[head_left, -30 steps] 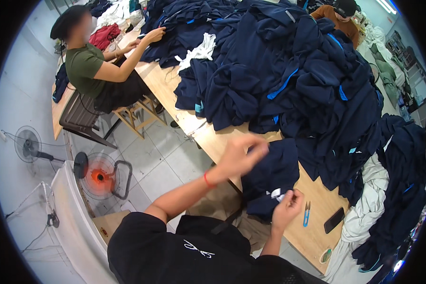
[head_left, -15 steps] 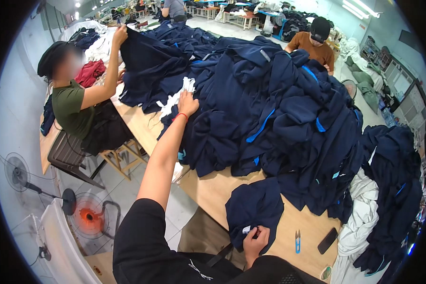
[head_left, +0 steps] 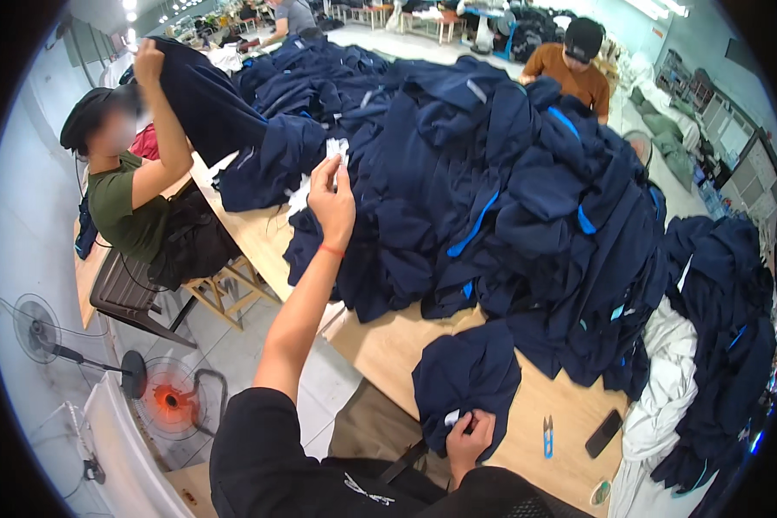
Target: Trimming loose threads and inspecting dark blue athletic garments in a textile factory setting.
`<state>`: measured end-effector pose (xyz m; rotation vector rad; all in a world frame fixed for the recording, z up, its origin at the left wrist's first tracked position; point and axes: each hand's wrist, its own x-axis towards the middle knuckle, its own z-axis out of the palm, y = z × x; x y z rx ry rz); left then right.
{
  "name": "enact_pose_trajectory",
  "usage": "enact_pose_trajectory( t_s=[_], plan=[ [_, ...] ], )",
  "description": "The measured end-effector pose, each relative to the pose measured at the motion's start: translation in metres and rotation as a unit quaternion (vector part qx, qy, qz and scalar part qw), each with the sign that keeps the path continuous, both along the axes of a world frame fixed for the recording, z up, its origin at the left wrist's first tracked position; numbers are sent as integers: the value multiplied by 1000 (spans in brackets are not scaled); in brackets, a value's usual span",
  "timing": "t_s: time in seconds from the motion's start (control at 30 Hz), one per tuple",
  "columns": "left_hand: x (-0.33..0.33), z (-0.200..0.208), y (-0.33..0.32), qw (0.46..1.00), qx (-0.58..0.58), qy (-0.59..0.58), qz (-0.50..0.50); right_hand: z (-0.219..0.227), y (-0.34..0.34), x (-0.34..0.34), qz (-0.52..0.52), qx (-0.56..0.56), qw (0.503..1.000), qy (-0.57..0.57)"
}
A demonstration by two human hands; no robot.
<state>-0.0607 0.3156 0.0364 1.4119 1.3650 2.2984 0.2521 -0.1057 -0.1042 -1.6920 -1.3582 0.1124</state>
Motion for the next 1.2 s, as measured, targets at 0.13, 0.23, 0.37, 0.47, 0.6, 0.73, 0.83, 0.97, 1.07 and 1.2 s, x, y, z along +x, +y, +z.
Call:
enact_pose_trajectory(
  t_s=[0.13, 0.23, 0.37, 0.47, 0.6, 0.73, 0.83, 0.97, 1.07, 1.2],
  plan=[
    [28, 7, -139, 980, -10, -90, -180, -2, 9, 6, 29, 36, 999, -24],
    [47, -20, -208, 846, -68, -312, -427, 0, 14, 7, 30, 46, 998, -12],
    [85, -39, -277, 759, -117, -431, -474, 5, 10, 20, 11, 12, 993, 118],
    [106, -39, -316, 819, -175, -209, -505, 67, 17, 21, 15, 29, 976, 215],
    [152, -21, -346, 792, -158, 1, -590, 153, 13, 17, 104, 18, 990, 89],
    [180, -7, -348, 716, -172, 51, -674, 170, -3, 26, 163, -21, 936, 312],
    [185, -12, -349, 713, -177, 88, -673, 165, -13, 40, 142, 30, 956, 254],
    [181, -7, -365, 642, -352, -36, -680, 136, -3, 50, 85, -54, 952, 289],
    [179, -7, -371, 617, -411, -100, -664, 120, -11, 56, 161, -19, 980, 111],
    [176, -6, -372, 632, -410, -141, -642, 109, -28, 45, 135, -98, 933, 319]
  ],
)
